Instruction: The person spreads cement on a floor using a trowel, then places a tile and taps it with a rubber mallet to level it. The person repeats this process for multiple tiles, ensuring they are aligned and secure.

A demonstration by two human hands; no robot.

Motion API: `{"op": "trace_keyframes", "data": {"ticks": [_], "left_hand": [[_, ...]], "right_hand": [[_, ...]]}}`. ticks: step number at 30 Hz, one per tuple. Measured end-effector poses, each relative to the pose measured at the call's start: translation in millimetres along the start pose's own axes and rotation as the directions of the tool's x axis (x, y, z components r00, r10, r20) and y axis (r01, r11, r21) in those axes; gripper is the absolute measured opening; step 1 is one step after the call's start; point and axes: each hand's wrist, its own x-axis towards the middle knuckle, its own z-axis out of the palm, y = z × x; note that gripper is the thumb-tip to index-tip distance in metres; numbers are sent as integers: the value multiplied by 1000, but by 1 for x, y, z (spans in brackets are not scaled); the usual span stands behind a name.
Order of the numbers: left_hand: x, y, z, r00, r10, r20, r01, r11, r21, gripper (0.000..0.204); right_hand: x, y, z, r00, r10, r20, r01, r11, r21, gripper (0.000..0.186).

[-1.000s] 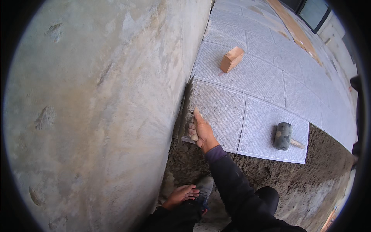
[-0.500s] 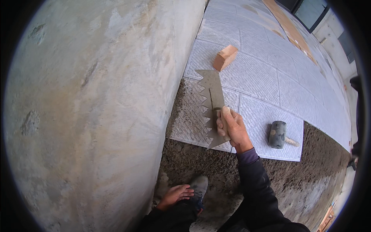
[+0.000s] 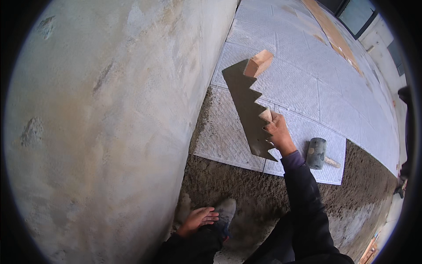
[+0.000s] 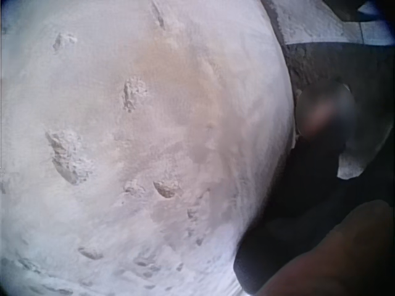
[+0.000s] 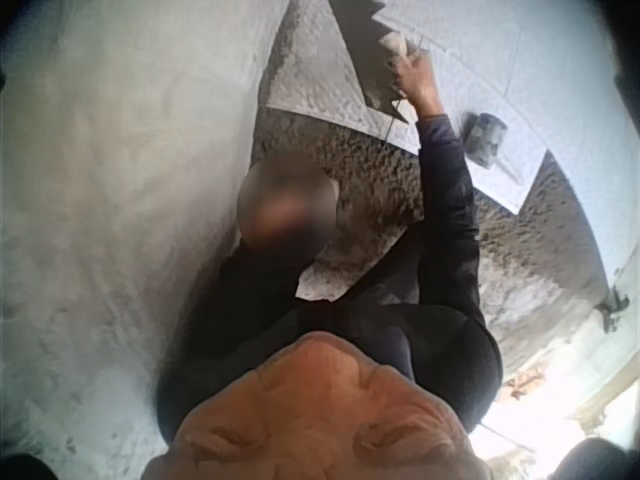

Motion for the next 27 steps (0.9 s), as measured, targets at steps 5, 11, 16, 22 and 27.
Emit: {"op": "trace_keyframes", "data": {"ticks": [5, 11, 16, 22, 27], "left_hand": [[-2, 0, 0, 1000, -8, 12, 8, 1000, -25, 52], [-7, 0, 4, 1000, -28, -10, 28, 999, -24, 50], [-12, 2, 9, 1000, -18, -10, 18, 1000, -17, 50], [-16, 10, 16, 1000, -28, -4, 28, 999, 24, 54], [-15, 6, 25, 980, -3, 197, -23, 991, 131, 58]], "right_hand": [[62, 20, 20, 999, -15, -46, -3, 926, -376, 73], [103, 36, 34, 981, 191, 37, -161, 903, -399, 69], [96, 37, 37, 962, 262, 75, -217, 902, -372, 68], [44, 43, 41, 926, 275, 260, -175, 920, -351, 62], [-61, 38, 59, 720, 422, 551, -157, 872, -463, 73]]}}
